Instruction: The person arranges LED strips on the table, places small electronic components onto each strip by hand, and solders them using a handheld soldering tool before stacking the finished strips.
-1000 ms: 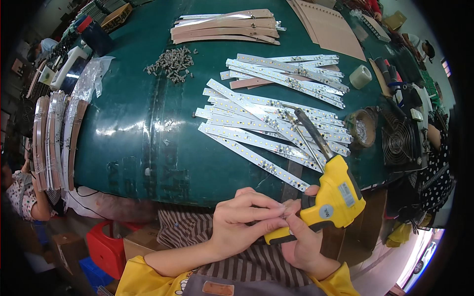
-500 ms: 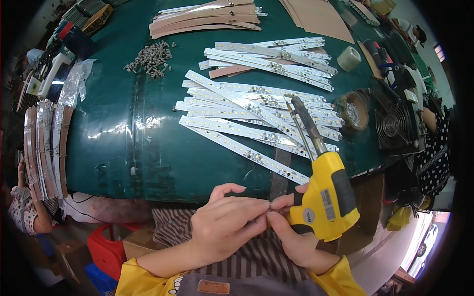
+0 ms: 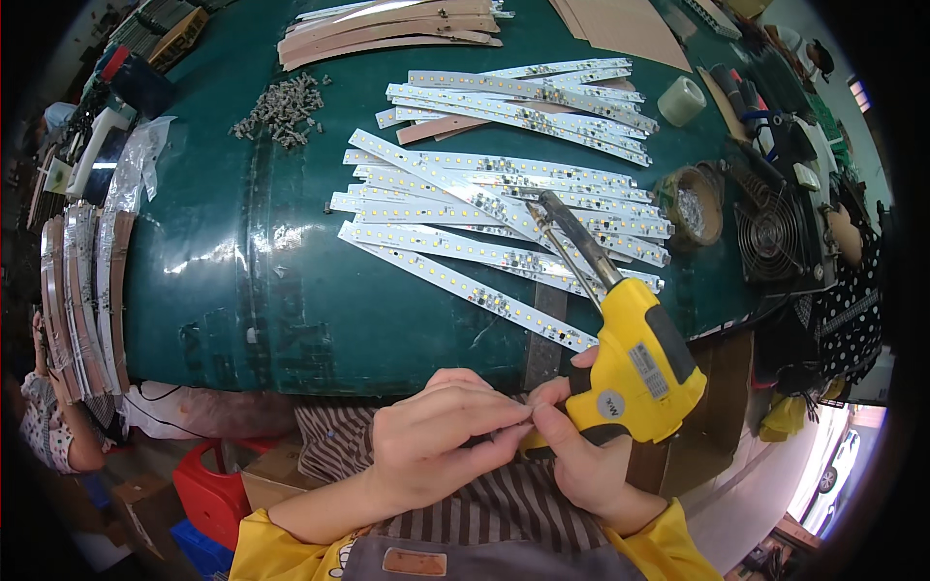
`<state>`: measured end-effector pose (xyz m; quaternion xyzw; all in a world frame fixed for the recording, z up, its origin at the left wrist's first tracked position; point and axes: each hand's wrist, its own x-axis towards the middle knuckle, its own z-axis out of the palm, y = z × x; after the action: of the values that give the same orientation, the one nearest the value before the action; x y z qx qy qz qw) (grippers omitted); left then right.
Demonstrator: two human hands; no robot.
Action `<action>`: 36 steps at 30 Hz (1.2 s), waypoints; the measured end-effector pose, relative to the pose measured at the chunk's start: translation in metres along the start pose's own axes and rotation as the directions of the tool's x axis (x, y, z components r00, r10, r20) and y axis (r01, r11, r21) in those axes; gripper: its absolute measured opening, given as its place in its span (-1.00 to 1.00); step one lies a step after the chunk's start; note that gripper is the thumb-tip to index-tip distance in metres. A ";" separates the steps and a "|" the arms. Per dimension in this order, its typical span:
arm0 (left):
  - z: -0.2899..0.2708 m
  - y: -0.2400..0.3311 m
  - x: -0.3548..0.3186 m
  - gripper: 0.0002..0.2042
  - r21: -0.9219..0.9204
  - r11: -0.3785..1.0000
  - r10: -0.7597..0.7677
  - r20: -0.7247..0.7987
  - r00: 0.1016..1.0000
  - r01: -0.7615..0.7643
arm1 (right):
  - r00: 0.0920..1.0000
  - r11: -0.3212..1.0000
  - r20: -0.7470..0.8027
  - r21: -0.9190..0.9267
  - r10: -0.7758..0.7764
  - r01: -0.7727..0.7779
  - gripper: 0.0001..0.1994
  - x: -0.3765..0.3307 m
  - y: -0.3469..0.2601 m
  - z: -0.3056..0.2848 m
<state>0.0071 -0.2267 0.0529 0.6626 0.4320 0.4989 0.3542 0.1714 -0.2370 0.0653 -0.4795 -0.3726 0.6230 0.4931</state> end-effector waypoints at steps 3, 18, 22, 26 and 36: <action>0.002 -0.004 -0.003 -0.77 -0.101 0.995 -0.024 -0.002 1.000 0.024 | 1.000 0.999 0.027 0.046 -0.008 0.007 -0.50 -0.001 0.003 -0.004; -0.004 -0.044 0.025 -0.86 0.589 0.794 -0.015 -0.230 0.973 0.152 | 0.993 0.870 0.067 -0.491 0.093 -0.049 -0.44 -0.038 0.004 -0.058; -0.004 -0.044 0.025 -0.84 0.580 0.791 -0.070 -0.233 0.970 0.197 | 0.993 0.893 0.031 -0.440 0.114 -0.089 -0.43 -0.044 0.010 -0.065; -0.003 -0.043 0.026 -0.83 0.562 0.794 -0.113 -0.238 0.965 0.232 | 0.999 0.844 0.048 -0.536 0.021 0.008 -0.64 -0.046 0.021 -0.078; -0.001 -0.044 0.028 -0.82 0.621 0.771 -0.028 -0.185 0.982 0.139 | 1.000 0.824 0.005 -0.567 0.025 -0.017 -0.79 -0.049 0.025 -0.080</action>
<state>0.0000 -0.1838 0.0236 0.6793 0.6311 0.3620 0.0962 0.2444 -0.2914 0.0323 -0.6044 -0.5384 0.4927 0.3194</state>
